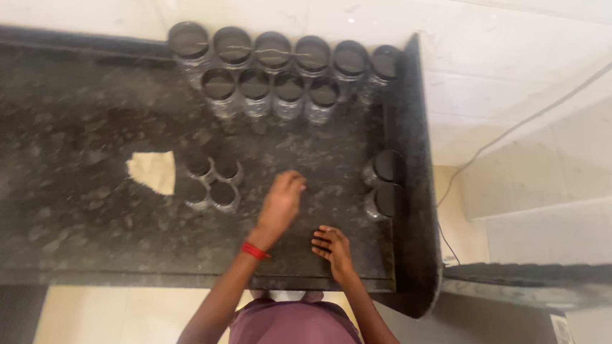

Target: The person wipes a black lid with a white cloth, then repeatedly picks up clear plastic containers with black lids from a countertop, opens them, and places them in a separate group. The person continues this process for multiple containers.

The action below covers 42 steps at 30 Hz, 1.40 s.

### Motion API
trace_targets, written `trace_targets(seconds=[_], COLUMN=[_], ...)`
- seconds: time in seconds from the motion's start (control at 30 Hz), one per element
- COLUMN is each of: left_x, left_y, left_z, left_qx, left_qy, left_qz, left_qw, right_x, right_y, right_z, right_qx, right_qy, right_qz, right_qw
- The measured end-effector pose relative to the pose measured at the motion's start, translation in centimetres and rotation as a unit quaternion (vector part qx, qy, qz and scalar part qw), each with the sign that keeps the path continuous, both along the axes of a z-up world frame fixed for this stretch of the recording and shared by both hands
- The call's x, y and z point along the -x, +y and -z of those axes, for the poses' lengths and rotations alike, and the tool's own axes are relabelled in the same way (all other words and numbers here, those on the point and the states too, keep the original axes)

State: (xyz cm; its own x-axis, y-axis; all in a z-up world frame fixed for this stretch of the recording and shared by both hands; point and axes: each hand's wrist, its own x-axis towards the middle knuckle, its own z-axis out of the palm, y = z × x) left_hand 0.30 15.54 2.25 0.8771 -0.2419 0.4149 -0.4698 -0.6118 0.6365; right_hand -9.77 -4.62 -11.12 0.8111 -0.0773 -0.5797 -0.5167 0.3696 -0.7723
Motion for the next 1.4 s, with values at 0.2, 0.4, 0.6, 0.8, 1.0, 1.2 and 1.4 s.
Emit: trace_targets(seconds=[0.2,0.4,0.6,0.8,1.0,1.2,1.4], left_x=[0.8,1.7,2.4,3.2,4.9,5.6,6.1], left_y=[10.9,12.7,13.0,12.0,9.0,8.3,8.1], left_z=[-2.7,-2.1,0.2,2.0,2.8,2.8,2.9], left_qx=[-0.212,-0.269,-0.396,-0.312,-0.216,-0.135,-0.107], left_qy=[-0.032,0.050,0.030,0.064,0.078,0.112,0.118], left_qz=[-0.092,-0.168,-0.161,-0.030,0.009,0.024,0.013], left_qw=[0.972,0.947,0.903,0.947,0.973,0.984,0.987], right_x=[-2.8,-6.0,-9.1,-16.5,-25.7,-29.6,-29.3], right_y=[4.2,7.9,8.8,6.2,3.4,2.8,2.4], right_z=[-1.5,-2.6,-2.5,-3.6,-10.0,-13.8,-15.6], right_qx=[0.012,0.018,0.013,0.088,0.667,0.761,0.767], right_qy=[-0.010,-0.036,-0.060,-0.134,-0.405,-0.318,-0.420], right_qz=[-0.059,-0.090,-0.070,-0.008,-0.020,-0.164,-0.094], right_qw=[0.998,0.995,0.996,0.987,0.625,0.541,0.476])
